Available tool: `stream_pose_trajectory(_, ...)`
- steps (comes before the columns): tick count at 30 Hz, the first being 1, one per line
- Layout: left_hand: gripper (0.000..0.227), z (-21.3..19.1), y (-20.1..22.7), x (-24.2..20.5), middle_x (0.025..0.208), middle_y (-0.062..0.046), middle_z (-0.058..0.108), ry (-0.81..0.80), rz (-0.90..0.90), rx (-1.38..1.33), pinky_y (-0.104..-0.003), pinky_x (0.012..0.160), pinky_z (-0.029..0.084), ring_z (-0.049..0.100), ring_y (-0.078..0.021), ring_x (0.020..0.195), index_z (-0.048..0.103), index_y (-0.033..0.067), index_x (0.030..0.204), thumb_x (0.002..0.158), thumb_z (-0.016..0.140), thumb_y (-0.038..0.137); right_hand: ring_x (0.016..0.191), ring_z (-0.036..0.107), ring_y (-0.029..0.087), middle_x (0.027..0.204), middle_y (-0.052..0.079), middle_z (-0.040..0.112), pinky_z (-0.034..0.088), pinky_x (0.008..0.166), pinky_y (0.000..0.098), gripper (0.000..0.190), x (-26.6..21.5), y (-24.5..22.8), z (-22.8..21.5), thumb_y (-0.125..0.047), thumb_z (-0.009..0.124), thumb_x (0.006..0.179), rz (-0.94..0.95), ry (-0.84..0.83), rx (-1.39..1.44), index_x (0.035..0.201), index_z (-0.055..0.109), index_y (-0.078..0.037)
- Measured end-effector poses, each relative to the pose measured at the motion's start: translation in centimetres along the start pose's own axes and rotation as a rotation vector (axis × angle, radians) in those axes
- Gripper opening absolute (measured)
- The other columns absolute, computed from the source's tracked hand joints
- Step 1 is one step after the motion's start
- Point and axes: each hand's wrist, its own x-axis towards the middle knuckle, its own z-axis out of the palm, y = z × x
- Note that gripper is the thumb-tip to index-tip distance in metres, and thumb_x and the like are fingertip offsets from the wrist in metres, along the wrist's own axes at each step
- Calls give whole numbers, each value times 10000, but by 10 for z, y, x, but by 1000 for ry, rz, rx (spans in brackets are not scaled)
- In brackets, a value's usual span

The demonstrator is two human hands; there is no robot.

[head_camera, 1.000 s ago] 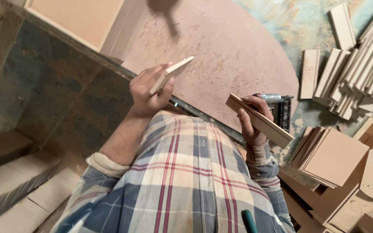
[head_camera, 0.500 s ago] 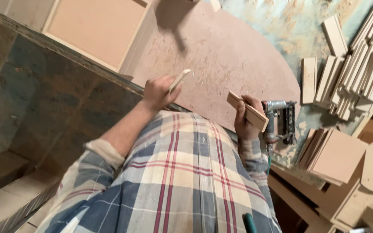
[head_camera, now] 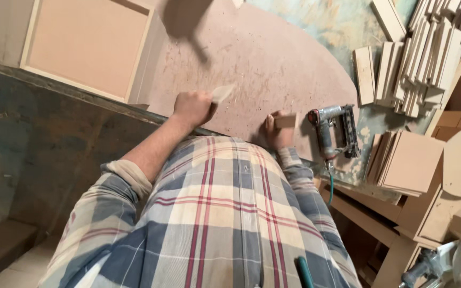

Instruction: The person assembles small wooden boxes by applying glue to wooden pieces and fastening them with a nail gun. They handle multiple pieces, align them, and secure them into box shapes on a workbench.

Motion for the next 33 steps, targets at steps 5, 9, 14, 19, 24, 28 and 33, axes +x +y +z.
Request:
stream_pose_trajectory(5, 347, -8, 10, 4, 634, -134, 704, -72, -275, -373, -431, 506, 556, 698, -288, 540, 733, 66, 761, 991, 623, 302, 707, 659, 189, 908, 79, 729, 550, 608, 356, 191, 4, 23, -9, -242, 629, 1009, 433, -5, 706, 1083, 681, -74)
stream_pose_trajectory(9, 317, -16, 15, -4, 697, -163, 717, 148, -213, -585, -406, 583, 558, 721, -304, 628, 759, 4, 866, 940, 658, 295, 936, 666, 168, 1048, 66, 707, 560, 839, 344, 213, 9, 37, -21, -201, 684, 1040, 342, -15, 941, 1199, 657, -63)
stream_pose_trajectory(14, 362, -13, 17, -14, 765, -147, 746, 116, -270, -715, -380, 651, 566, 750, -267, 723, 759, 5, 852, 966, 650, 330, 826, 733, 278, 907, 154, 741, 587, 730, 411, 265, 22, 40, -32, -227, 760, 877, 142, -69, -49, 1033, 673, -32)
stream_pose_trajectory(19, 368, -14, 10, -33, 727, -126, 750, 83, -350, -763, -351, 642, 568, 753, -226, 683, 757, 11, 804, 950, 672, 338, 736, 665, 372, 822, 177, 655, 547, 668, 478, 264, 22, 40, -26, -221, 731, 924, 103, -49, -400, 870, 573, -16)
stream_pose_trajectory(24, 264, -33, 1, -53, 761, -120, 755, 283, -369, -791, -332, 648, 556, 756, -223, 706, 751, -3, 878, 960, 663, 232, 693, 684, 317, 883, 144, 653, 573, 624, 432, 181, 24, 8, 1, -234, 633, 991, 97, -265, -385, 942, 623, -60)
stream_pose_trajectory(28, 229, -40, -1, -68, 812, -130, 755, 383, -358, -864, -337, 703, 576, 748, -223, 761, 728, -21, 955, 973, 675, 201, 827, 709, 329, 1016, 107, 708, 591, 685, 437, 212, 23, -25, 37, -216, 657, 915, -572, -760, -41, 1111, 687, -142)
stream_pose_trajectory(33, 209, -46, 5, -83, 964, -159, 744, 496, -226, -832, -357, 794, 567, 719, -228, 907, 711, -29, 1036, 967, 671, 164, 786, 702, 323, 906, 102, 685, 589, 697, 436, 86, 51, -17, 49, -160, 658, 905, -427, -548, -15, 989, 673, -146)
